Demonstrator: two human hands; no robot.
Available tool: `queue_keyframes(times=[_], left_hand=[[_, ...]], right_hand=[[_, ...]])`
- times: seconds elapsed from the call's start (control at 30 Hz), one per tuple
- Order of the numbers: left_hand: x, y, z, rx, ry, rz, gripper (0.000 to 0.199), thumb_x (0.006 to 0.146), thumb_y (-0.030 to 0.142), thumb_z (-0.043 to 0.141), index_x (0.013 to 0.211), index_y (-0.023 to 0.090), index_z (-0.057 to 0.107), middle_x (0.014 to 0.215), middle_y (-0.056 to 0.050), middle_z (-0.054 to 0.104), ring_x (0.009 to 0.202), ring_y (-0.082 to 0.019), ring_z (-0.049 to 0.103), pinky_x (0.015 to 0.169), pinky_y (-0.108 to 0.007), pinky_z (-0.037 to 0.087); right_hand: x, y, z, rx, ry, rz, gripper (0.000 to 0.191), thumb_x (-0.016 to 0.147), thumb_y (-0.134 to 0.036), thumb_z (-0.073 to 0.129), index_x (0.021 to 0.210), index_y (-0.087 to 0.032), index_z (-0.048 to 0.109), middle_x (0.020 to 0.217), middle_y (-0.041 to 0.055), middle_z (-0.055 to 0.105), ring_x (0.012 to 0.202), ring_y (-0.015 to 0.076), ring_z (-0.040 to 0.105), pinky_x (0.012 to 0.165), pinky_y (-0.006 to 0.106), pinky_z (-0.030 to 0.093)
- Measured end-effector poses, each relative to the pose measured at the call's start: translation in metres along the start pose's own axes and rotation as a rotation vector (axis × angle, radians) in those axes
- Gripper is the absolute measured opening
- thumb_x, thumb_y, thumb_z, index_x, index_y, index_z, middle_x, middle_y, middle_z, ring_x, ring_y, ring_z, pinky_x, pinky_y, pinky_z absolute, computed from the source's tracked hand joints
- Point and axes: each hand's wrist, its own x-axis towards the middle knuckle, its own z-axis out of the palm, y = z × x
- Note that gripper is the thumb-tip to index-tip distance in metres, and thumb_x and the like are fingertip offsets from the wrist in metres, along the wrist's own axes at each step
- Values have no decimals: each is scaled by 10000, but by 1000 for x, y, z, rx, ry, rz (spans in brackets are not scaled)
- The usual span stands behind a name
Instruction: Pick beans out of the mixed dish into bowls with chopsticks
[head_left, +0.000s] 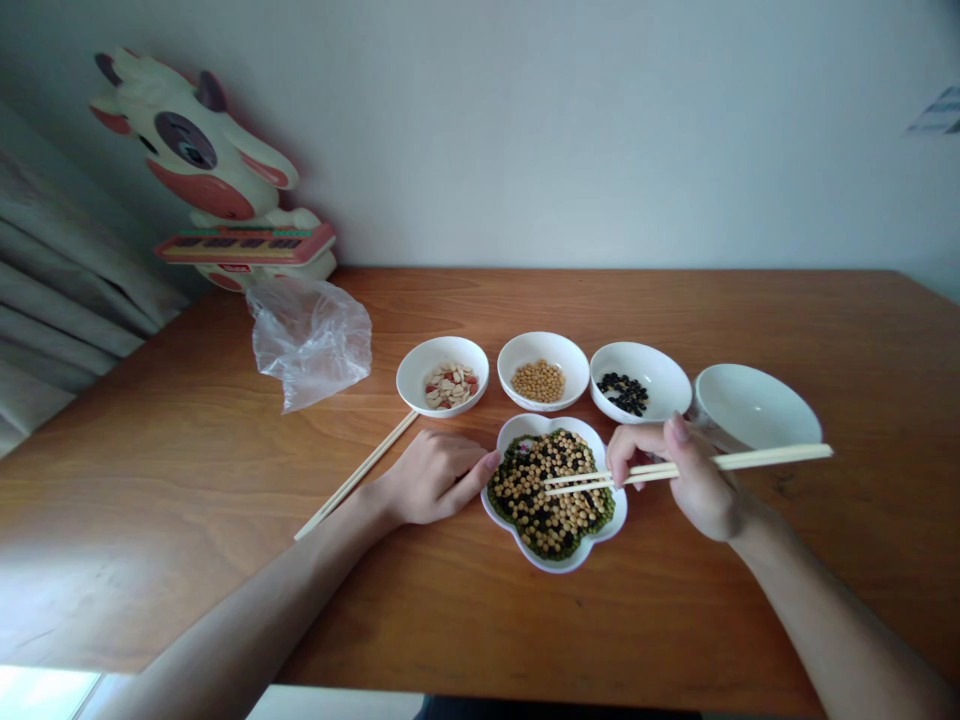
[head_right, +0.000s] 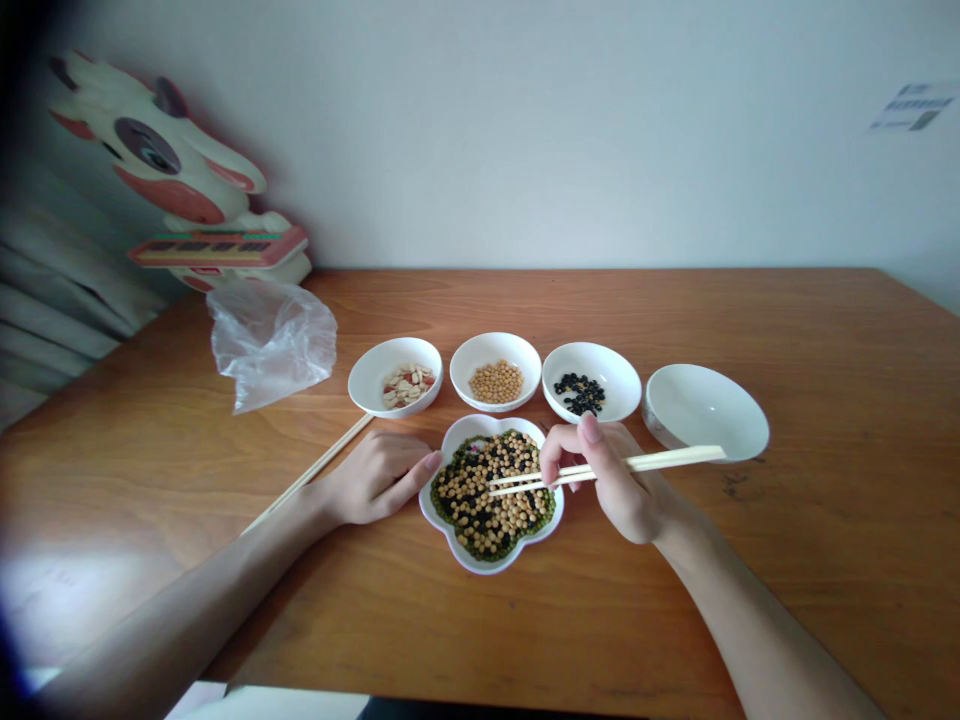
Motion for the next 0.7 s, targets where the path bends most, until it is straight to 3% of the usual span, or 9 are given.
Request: queue_keyframes(times=[0.37,0.53,0.7], left_hand=[[2,1,-1,1,-7,3,447,1146,298,307,739,189,458,701,-16,575,613,-135,484,653,-302,361],[1,1,0,5,-2,3,446,1145,299,313,737,189,456,693,-14,572,608,-133,476,648,-296,358],[1,-1,1,17,10,8,457,1144,299,313,730,189,471,695,-20,584,611,-137,490,649,-301,364]], right_hand=[[1,-3,2,-20,59,-9,827,1080,-705,162,730,-237,747,700,77,703,631,214,609,600,376,465],[1,3,0,33,116,-21,859,1069,-722,156,709,-232,763,677,92,694,676,246,639,615,388,478],[2,-2,3,200,309,-84,865,1059,-738,177,676,-225,759,654,93,673,643,243,618,602,382,474]])
